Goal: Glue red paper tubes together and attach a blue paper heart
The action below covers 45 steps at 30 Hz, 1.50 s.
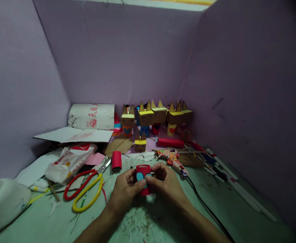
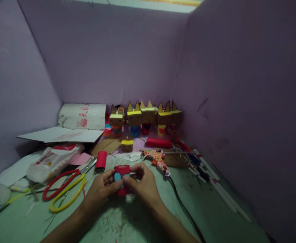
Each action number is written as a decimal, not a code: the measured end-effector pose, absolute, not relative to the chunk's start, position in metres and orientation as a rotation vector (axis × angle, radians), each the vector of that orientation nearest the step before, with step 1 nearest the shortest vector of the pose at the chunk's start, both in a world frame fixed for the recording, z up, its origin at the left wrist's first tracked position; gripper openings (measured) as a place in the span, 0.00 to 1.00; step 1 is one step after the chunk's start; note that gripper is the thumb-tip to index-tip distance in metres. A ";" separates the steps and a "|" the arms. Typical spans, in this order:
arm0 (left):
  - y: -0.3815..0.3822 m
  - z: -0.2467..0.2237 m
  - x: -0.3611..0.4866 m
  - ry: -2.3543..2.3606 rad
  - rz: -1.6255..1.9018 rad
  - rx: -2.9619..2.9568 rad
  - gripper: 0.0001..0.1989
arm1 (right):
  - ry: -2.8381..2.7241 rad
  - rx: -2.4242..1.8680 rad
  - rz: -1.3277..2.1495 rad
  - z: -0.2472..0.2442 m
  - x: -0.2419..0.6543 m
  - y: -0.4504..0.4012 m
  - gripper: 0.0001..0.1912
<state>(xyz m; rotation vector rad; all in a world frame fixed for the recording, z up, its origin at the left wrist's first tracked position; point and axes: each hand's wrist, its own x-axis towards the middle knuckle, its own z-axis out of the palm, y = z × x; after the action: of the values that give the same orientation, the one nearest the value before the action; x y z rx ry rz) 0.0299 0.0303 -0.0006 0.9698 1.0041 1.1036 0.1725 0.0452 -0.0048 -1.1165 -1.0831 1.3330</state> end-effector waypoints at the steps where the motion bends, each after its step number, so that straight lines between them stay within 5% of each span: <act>1: 0.030 -0.001 0.030 1.004 1.102 0.959 0.27 | -1.070 -1.113 1.381 -0.004 0.173 0.045 0.21; 36: 0.032 -0.015 0.025 0.914 1.006 0.998 0.28 | -1.151 -1.072 1.530 -0.007 0.176 0.047 0.22; 45: 0.072 0.012 -0.038 2.067 1.169 1.390 0.26 | -1.174 -1.235 1.339 -0.021 0.177 0.059 0.14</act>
<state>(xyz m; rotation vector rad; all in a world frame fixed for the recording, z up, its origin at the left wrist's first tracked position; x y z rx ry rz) -0.0382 0.0720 0.0116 1.3896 2.0670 1.1688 0.1773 0.0588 -0.0215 -1.2345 -1.1738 1.3386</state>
